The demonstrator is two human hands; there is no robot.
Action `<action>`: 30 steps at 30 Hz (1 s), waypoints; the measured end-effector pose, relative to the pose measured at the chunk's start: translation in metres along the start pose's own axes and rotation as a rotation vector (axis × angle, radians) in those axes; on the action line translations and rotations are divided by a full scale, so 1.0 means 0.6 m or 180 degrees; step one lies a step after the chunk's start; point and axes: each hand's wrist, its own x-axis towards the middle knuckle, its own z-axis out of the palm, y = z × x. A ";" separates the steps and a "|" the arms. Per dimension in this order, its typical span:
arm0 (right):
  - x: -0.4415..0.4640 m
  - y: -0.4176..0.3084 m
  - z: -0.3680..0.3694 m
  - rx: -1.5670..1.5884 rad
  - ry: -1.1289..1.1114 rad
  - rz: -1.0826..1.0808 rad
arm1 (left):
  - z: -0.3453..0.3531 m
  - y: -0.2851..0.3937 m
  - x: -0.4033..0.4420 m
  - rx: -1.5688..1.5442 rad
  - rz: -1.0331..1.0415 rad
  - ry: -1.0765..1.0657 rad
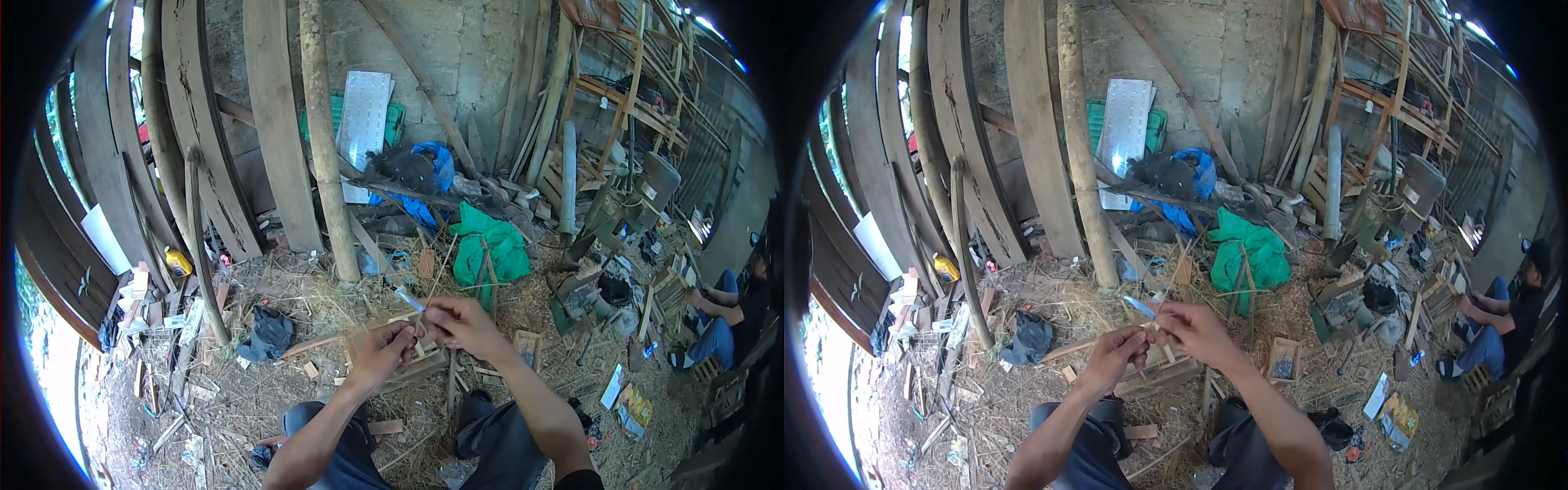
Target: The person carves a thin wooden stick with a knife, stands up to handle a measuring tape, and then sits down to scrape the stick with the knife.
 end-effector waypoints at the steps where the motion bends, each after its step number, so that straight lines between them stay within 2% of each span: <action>1: 0.003 0.011 -0.001 -0.0085 -0.0191 -0.0062 | 0.003 0.000 -0.001 0.0054 0.0040 -0.0061; 2: 0.005 0.016 -0.007 0.0223 0.0002 0.0051 | 0.003 0.001 0.000 0.0074 0.0039 -0.0079; 5: 0.013 0.008 -0.042 0.0328 0.0342 0.0144 | 0.003 -0.008 -0.009 0.0164 0.0111 -0.0165; 7: 0.003 -0.013 -0.042 0.0419 0.0307 0.0265 | 0.002 -0.007 -0.008 0.0194 0.0129 -0.0236; 9: -0.008 -0.014 -0.016 -0.0124 -0.0002 0.0341 | 0.009 -0.004 -0.005 0.0347 0.0194 -0.0133; 11: -0.003 -0.004 -0.005 0.0268 -0.0257 0.0249 | 0.010 0.000 -0.004 0.0533 0.0248 -0.0016; 13: 0.002 -0.009 -0.012 0.0239 0.0171 0.0464 | 0.010 0.004 -0.006 0.0321 0.0199 -0.0079; 23: 0.006 -0.025 -0.103 0.0376 0.0710 0.0382 | 0.009 -0.001 -0.017 0.0133 0.0032 -0.0328; 25: 0.004 -0.024 -0.126 0.0485 0.0882 0.0378 | 0.007 0.002 -0.020 0.0353 -0.0048 -0.0334; 26: 0.006 -0.024 -0.142 0.0465 0.0870 0.0362 | 0.003 0.001 -0.019 0.0347 -0.0022 -0.0327; 29: 0.004 -0.012 -0.176 0.0433 0.1548 -0.0060 | -0.007 -0.002 -0.020 0.0095 -0.0280 -0.0261; 30: -0.004 -0.019 -0.168 0.0303 0.1449 -0.0051 | -0.008 0.004 -0.018 -0.0140 -0.0243 -0.0232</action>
